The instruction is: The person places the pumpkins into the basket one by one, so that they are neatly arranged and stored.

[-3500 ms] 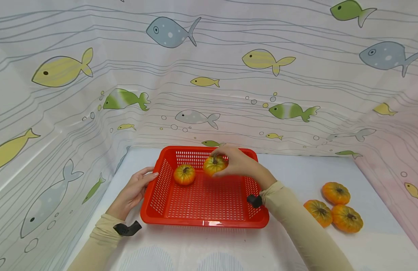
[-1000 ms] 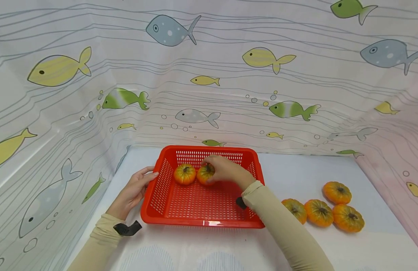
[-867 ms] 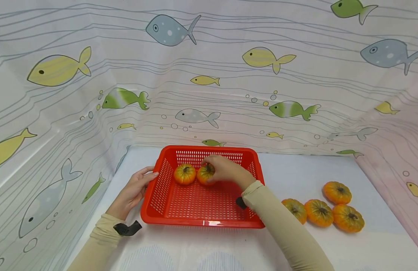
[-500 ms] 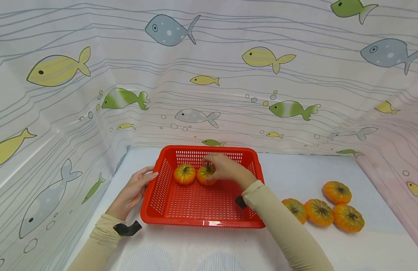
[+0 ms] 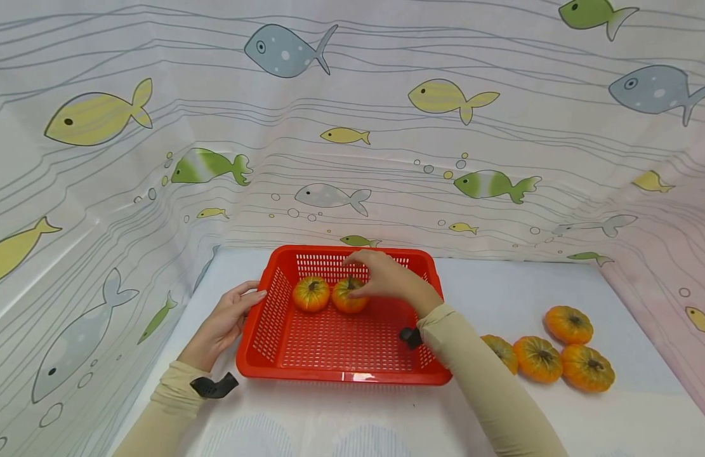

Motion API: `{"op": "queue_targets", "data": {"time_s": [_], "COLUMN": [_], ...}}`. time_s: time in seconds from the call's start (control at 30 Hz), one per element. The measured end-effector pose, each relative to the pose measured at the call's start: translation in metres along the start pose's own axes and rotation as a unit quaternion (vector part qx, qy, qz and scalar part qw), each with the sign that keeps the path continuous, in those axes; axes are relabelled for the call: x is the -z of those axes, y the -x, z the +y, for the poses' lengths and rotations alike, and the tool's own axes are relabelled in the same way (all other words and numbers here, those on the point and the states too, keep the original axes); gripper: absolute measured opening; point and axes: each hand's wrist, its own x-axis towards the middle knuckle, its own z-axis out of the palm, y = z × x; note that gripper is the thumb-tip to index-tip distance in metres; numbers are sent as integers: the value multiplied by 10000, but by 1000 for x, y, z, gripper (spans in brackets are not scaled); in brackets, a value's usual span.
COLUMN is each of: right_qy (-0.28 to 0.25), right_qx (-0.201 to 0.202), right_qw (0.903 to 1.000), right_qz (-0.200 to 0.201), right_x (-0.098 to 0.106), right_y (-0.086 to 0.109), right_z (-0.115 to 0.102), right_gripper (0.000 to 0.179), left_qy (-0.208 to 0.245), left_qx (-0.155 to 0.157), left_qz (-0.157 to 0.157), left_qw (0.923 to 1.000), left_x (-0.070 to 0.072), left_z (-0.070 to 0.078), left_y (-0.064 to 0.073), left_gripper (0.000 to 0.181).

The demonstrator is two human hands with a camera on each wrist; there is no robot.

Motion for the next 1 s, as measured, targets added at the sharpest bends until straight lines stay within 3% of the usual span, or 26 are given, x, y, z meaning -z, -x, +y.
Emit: {"op": "queue_targets", "data": {"time_s": [0.2, 0.47, 1.0], "right_qy": [113, -132, -129], "right_qx": [-8, 87, -281], "right_qw": [9999, 9990, 9967], "right_qz": [103, 419, 750], "right_x": [9, 28, 65], "right_y": [5, 19, 58], "right_z": [3, 3, 17], "right_gripper": [67, 63, 67], "left_qy": [-15, -25, -6], "left_qx": [20, 8, 21], "left_qz": [50, 60, 55], "left_qw": [10000, 10000, 10000], "left_x": [1, 0, 0], "left_z": [0, 0, -1], "left_y": [0, -1, -1], "left_gripper": [43, 44, 42]}}
